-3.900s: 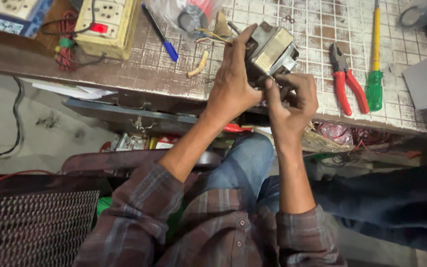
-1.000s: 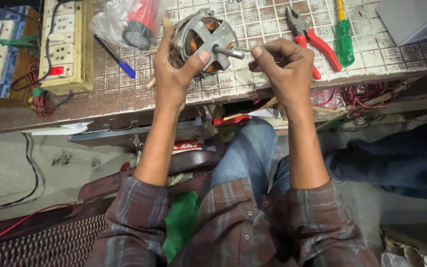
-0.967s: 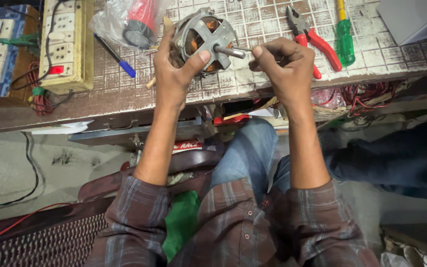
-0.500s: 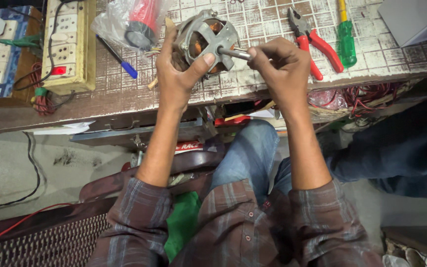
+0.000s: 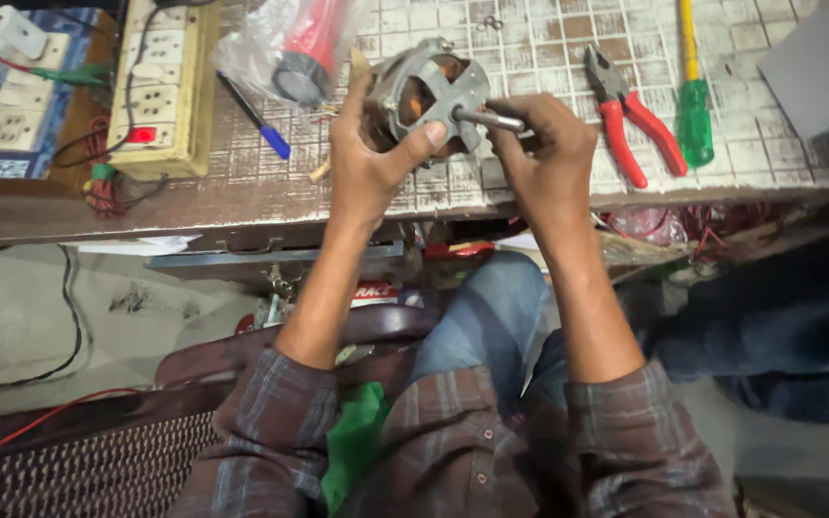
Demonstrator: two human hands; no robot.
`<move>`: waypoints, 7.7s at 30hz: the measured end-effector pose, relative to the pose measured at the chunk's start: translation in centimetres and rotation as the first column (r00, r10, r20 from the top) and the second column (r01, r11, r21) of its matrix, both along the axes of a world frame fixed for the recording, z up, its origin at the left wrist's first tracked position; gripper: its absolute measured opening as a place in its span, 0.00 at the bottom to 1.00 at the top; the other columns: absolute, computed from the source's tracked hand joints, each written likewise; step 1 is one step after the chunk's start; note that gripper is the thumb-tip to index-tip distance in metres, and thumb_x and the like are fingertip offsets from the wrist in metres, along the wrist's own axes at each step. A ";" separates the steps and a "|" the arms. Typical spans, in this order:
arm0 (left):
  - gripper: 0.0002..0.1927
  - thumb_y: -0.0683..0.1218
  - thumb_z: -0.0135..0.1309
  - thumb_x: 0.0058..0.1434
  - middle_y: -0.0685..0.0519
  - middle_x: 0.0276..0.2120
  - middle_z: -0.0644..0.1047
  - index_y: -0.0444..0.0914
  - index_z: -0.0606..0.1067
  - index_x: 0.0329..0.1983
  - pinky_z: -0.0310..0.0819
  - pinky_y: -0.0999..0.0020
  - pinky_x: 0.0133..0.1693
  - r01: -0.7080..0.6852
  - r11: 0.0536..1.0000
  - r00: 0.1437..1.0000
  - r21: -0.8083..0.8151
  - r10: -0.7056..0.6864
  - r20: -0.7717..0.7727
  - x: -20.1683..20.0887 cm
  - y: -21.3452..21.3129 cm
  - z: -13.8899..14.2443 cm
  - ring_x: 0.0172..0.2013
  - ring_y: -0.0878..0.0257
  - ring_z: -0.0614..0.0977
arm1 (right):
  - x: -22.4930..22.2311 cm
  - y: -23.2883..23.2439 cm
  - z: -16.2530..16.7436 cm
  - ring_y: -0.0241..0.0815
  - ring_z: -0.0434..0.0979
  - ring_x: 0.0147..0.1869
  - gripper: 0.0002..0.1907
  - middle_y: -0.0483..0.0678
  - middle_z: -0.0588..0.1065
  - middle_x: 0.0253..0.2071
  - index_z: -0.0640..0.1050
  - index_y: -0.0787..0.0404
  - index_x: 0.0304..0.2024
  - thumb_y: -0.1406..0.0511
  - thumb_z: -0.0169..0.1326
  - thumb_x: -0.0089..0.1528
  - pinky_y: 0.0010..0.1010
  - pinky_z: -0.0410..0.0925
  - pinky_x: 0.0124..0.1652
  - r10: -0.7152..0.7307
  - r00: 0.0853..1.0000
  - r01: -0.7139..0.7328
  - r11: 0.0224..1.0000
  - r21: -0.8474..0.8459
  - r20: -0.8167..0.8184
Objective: The person holds an electric motor at a cluttered workbench and works on it by hand, turning it over and pulling at its housing and shaft. They then use a long screwdriver to pry and lever against the motor housing, repeatedly working the tool around the motor to open or adjust it.
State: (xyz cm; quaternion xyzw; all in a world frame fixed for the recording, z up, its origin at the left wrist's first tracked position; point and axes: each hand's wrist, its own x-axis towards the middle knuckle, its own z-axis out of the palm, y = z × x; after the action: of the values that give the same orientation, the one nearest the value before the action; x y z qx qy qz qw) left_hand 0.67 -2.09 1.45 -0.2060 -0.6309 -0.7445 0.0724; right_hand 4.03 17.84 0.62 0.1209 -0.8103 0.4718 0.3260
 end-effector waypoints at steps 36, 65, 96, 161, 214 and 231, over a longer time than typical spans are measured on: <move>0.37 0.58 0.67 0.56 0.47 0.47 0.82 0.29 0.72 0.60 0.81 0.67 0.52 -0.127 0.978 0.987 -0.167 0.108 -0.116 0.2 -0.4 0.7 0.47 0.61 0.85 | -0.1 1.2 0.2 0.38 0.85 0.40 0.11 0.54 0.83 0.40 0.82 0.65 0.51 0.73 0.62 0.66 0.26 0.74 0.38 0.055 0.998 -0.057 0.991 0.122 0.017; 0.34 0.55 0.69 0.57 0.47 0.44 0.83 0.29 0.72 0.58 0.84 0.69 0.47 -0.100 0.994 0.993 -0.033 0.098 -0.068 0.4 0.1 0.4 0.43 0.64 0.87 | -1.7 2.0 -0.9 0.42 0.75 0.29 0.10 0.53 0.76 0.28 0.82 0.66 0.42 0.64 0.58 0.69 0.32 0.66 0.31 -0.242 0.960 0.249 0.968 -0.030 0.140; 0.38 0.62 0.70 0.55 0.49 0.45 0.86 0.34 0.75 0.59 0.85 0.68 0.48 -0.293 0.953 0.951 -0.081 0.282 -0.127 0.0 1.3 -0.1 0.45 0.62 0.90 | 1.8 0.0 -1.3 0.31 0.77 0.34 0.11 0.45 0.78 0.32 0.81 0.69 0.38 0.65 0.61 0.71 0.23 0.71 0.37 0.160 0.966 -0.075 0.925 -0.372 0.204; 0.41 0.68 0.72 0.48 0.49 0.38 0.86 0.36 0.75 0.54 0.86 0.65 0.41 -0.470 0.865 0.871 -0.178 0.422 -0.252 0.5 1.3 -0.8 0.39 0.60 0.91 | 2.9 -2.6 2.3 0.44 0.76 0.28 0.07 0.56 0.76 0.29 0.80 0.71 0.38 0.71 0.64 0.67 0.33 0.67 0.31 -0.056 0.990 0.008 0.942 0.335 0.132; 0.48 0.65 0.75 0.49 0.46 0.42 0.84 0.32 0.69 0.61 0.85 0.65 0.45 -0.484 0.849 0.856 -0.210 0.410 -0.314 0.4 1.2 -1.1 0.42 0.59 0.89 | 0.0 1.0 0.2 0.37 0.79 0.30 0.13 0.50 0.78 0.39 0.75 0.69 0.49 0.66 0.52 0.66 0.27 0.74 0.28 0.124 0.952 -0.204 0.938 -0.279 -0.279; 0.38 0.63 0.75 0.50 0.52 0.37 0.86 0.38 0.74 0.56 0.86 0.66 0.42 -0.438 0.879 0.884 -0.189 0.382 -0.270 0.4 1.4 -1.2 0.39 0.60 0.91 | 2.6 1.3 1.5 0.40 0.82 0.35 0.10 0.52 0.77 0.36 0.79 0.72 0.52 0.67 0.57 0.78 0.27 0.75 0.33 0.056 0.982 -0.077 0.991 -0.111 -0.181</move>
State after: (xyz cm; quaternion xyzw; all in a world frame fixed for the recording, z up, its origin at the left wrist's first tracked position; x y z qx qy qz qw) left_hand 1.10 -0.69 0.23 -0.1569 -0.7348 -0.6001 0.2743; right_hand 6.68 19.09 2.08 0.1700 -0.7442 0.5167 0.3876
